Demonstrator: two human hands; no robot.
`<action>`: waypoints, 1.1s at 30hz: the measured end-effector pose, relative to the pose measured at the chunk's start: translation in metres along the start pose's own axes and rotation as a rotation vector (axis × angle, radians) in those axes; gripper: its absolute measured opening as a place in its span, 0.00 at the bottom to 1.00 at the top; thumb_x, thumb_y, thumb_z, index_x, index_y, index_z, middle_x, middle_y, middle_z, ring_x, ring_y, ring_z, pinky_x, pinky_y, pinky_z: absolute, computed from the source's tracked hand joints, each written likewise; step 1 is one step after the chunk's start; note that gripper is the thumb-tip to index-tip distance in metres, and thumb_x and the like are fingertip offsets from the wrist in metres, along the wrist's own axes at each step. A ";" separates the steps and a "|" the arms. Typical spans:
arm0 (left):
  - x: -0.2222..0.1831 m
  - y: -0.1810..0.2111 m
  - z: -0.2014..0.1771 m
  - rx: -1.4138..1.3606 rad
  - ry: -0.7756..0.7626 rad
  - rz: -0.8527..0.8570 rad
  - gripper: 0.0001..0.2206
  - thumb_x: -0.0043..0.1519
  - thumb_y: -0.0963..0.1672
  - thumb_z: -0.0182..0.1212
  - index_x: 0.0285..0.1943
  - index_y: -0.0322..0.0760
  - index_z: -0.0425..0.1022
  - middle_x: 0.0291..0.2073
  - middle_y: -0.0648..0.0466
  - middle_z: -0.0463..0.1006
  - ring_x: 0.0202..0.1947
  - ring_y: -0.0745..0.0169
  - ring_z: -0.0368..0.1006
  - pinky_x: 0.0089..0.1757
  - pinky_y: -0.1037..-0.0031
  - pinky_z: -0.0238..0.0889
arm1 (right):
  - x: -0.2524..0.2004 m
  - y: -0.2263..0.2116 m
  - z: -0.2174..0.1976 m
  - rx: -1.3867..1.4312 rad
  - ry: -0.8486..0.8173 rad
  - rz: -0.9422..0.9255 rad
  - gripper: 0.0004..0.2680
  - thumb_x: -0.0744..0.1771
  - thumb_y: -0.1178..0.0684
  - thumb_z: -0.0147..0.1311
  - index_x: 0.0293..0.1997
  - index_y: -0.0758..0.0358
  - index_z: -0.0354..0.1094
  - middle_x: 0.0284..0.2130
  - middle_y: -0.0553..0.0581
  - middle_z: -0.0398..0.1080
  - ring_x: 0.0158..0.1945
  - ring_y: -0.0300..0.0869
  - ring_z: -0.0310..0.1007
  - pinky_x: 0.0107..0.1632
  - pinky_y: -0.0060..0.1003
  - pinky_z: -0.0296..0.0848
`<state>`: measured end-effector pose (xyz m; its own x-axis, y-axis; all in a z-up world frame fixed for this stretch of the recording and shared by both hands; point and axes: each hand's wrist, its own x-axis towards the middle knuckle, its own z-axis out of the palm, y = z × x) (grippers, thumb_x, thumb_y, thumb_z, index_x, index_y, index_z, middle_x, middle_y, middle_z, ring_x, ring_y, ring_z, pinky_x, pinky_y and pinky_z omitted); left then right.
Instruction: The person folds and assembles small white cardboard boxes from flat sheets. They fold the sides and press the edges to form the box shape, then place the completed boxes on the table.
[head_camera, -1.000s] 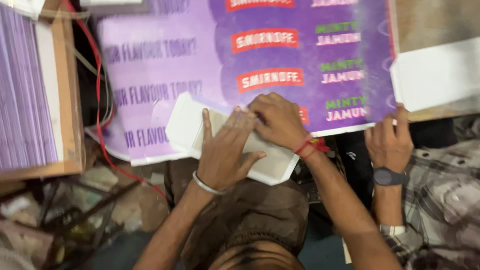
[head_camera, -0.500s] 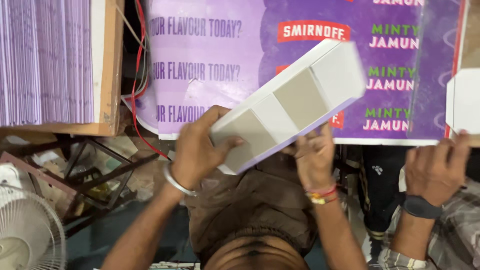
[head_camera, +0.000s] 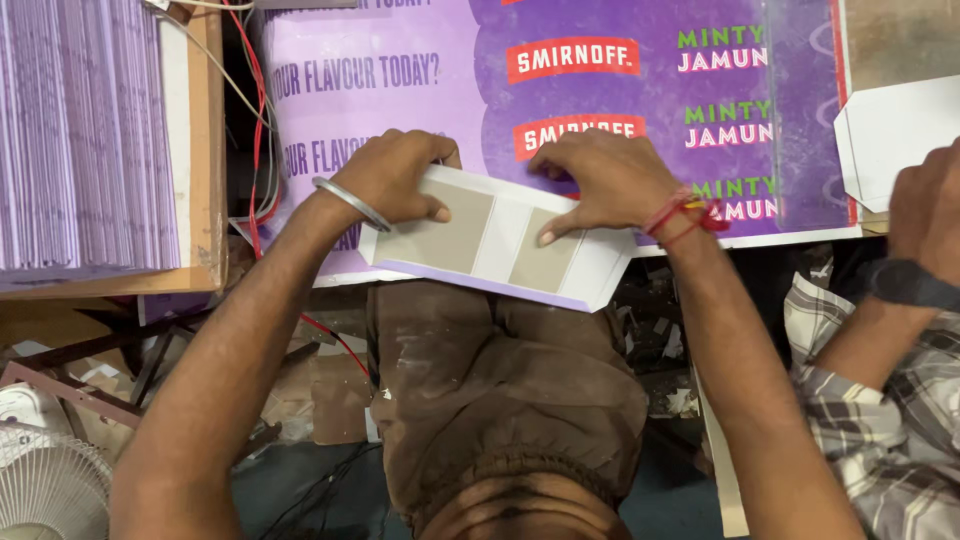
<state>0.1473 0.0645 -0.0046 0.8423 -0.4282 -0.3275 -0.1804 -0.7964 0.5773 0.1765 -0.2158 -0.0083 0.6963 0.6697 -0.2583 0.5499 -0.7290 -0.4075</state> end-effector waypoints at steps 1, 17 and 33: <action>0.003 -0.004 0.001 -0.019 0.027 0.031 0.18 0.44 0.45 0.78 0.40 0.37 0.78 0.31 0.46 0.84 0.36 0.48 0.81 0.40 0.60 0.71 | 0.003 -0.001 0.003 -0.043 -0.020 -0.024 0.28 0.52 0.29 0.71 0.49 0.53 0.74 0.39 0.51 0.79 0.43 0.44 0.78 0.38 0.42 0.76; -0.046 -0.010 0.055 0.407 0.529 0.191 0.13 0.60 0.46 0.71 0.49 0.36 0.80 0.39 0.52 0.75 0.44 0.52 0.70 0.46 0.62 0.63 | -0.037 -0.040 0.049 -0.138 0.580 -0.004 0.14 0.59 0.45 0.71 0.44 0.55 0.80 0.34 0.46 0.73 0.39 0.42 0.70 0.37 0.38 0.70; -0.065 0.023 0.081 0.460 0.562 0.021 0.29 0.61 0.50 0.66 0.66 0.24 0.72 0.60 0.38 0.74 0.63 0.36 0.67 0.63 0.44 0.55 | -0.067 0.009 0.040 0.001 0.471 0.042 0.14 0.59 0.46 0.72 0.44 0.55 0.79 0.34 0.49 0.71 0.39 0.44 0.68 0.41 0.41 0.63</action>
<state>0.0475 0.0392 -0.0313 0.9477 -0.2596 0.1857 -0.2906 -0.9423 0.1662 0.1160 -0.2616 -0.0297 0.8514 0.5023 0.1508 0.5166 -0.7537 -0.4064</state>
